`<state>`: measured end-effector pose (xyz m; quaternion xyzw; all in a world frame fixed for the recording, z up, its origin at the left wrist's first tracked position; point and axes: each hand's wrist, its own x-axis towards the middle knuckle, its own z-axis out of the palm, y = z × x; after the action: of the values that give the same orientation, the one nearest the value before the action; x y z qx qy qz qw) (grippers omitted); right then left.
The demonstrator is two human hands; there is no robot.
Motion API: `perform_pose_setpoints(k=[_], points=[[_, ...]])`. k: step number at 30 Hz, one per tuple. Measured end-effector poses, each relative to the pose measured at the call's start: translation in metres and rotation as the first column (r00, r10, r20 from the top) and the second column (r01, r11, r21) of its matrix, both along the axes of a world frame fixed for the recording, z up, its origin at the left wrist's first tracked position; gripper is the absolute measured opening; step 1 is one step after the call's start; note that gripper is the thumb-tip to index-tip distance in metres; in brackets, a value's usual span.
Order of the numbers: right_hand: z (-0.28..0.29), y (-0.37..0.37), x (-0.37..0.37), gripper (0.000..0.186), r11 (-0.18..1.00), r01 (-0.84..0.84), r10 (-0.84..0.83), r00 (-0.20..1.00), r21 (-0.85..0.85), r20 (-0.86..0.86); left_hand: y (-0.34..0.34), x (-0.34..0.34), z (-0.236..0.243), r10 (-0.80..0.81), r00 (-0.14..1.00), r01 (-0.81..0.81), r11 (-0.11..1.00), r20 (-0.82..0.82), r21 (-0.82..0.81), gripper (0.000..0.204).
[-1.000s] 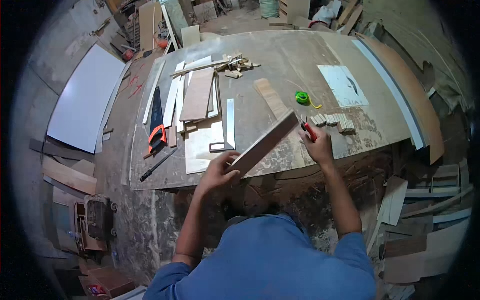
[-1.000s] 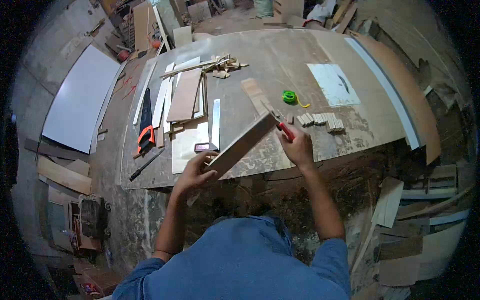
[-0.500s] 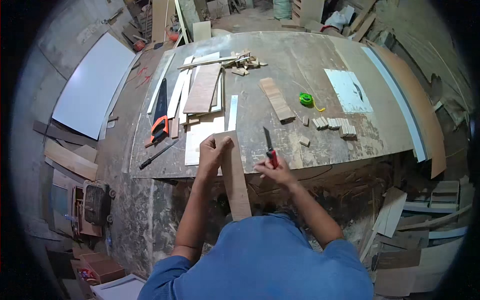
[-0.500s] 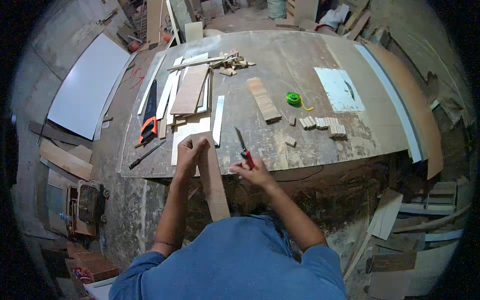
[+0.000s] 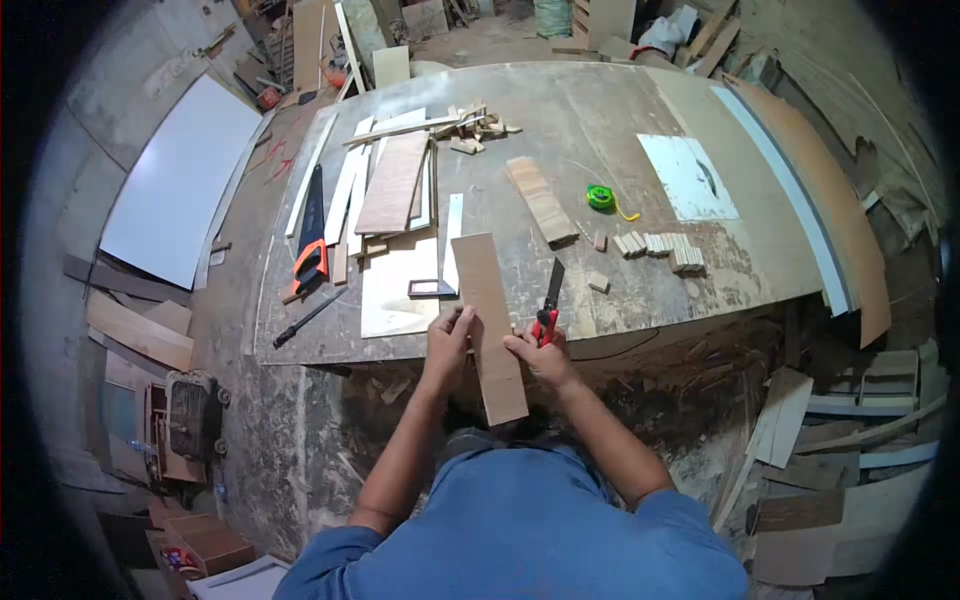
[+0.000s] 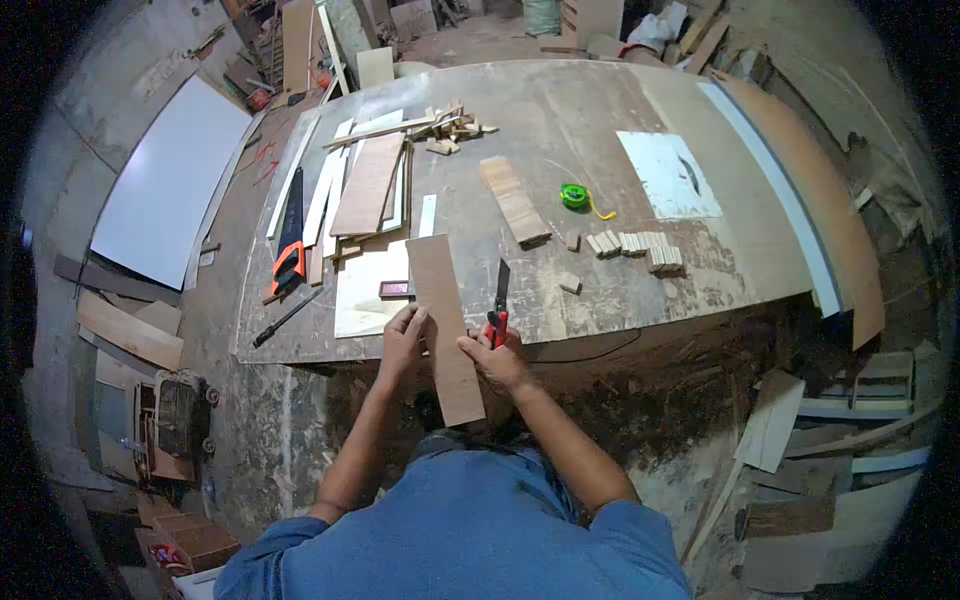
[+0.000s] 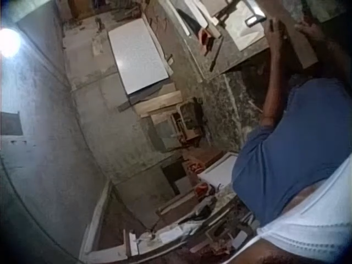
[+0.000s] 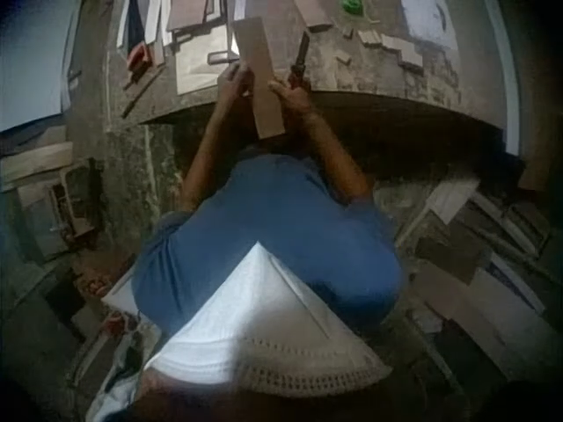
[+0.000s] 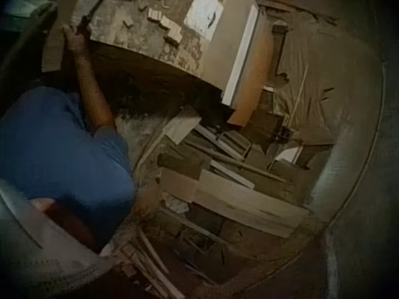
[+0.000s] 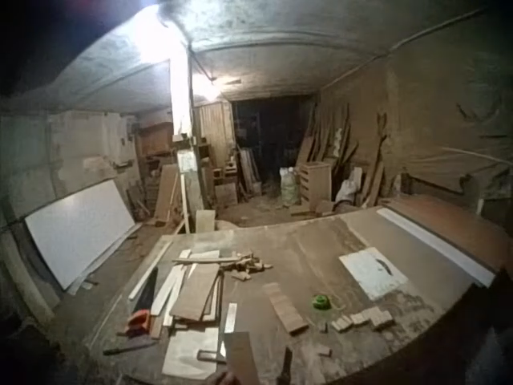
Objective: Cutting or scoring a piece of wood using a utility knife and a square ruler.
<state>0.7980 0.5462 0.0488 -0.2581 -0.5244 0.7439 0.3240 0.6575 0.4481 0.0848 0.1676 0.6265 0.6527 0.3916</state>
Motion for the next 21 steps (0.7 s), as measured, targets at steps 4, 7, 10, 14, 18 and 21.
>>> perform_pose_setpoints(k=[4, 7, 10, 14, 18, 21], points=[[-0.012, 0.007, 0.009, 0.039, 0.987, -0.14, 0.14, 0.99, -0.079, -0.002, -0.002, 0.002, -0.007, -0.03, 0.999, 0.026, 0.991, 0.029, 0.128, 0.026], [-0.002, -0.001, 0.013, 0.039, 0.98, -0.144, 0.141, 0.99, -0.138, -0.028, -0.003, -0.008, -0.014, -0.083, 0.995, 0.076, 0.986, 0.047, 0.147, 0.027], [-0.003, -0.004, 0.015, 0.039, 0.968, -0.165, 0.146, 0.983, -0.191, -0.109, -0.001, -0.005, -0.008, -0.122, 0.989, 0.104, 0.978, 0.088, 0.183, 0.027], [-0.021, -0.01, 0.009, 0.038, 0.989, -0.086, 0.079, 0.995, -0.122, -0.061, 0.001, -0.012, -0.002, -0.064, 0.998, 0.061, 0.989, 0.023, 0.132, 0.021], [-0.027, -0.017, 0.007, 0.041, 0.993, -0.055, 0.04, 0.988, 0.1, 0.151, 0.003, -0.033, -0.002, 0.084, 0.941, -0.059, 0.994, -0.329, 0.087, 0.015], [-0.034, -0.026, 0.001, 0.042, 0.994, -0.023, 0.005, 0.985, 0.104, 0.171, 0.004, -0.043, 0.016, 0.09, 0.964, -0.057, 0.989, -0.249, 0.135, 0.016]])
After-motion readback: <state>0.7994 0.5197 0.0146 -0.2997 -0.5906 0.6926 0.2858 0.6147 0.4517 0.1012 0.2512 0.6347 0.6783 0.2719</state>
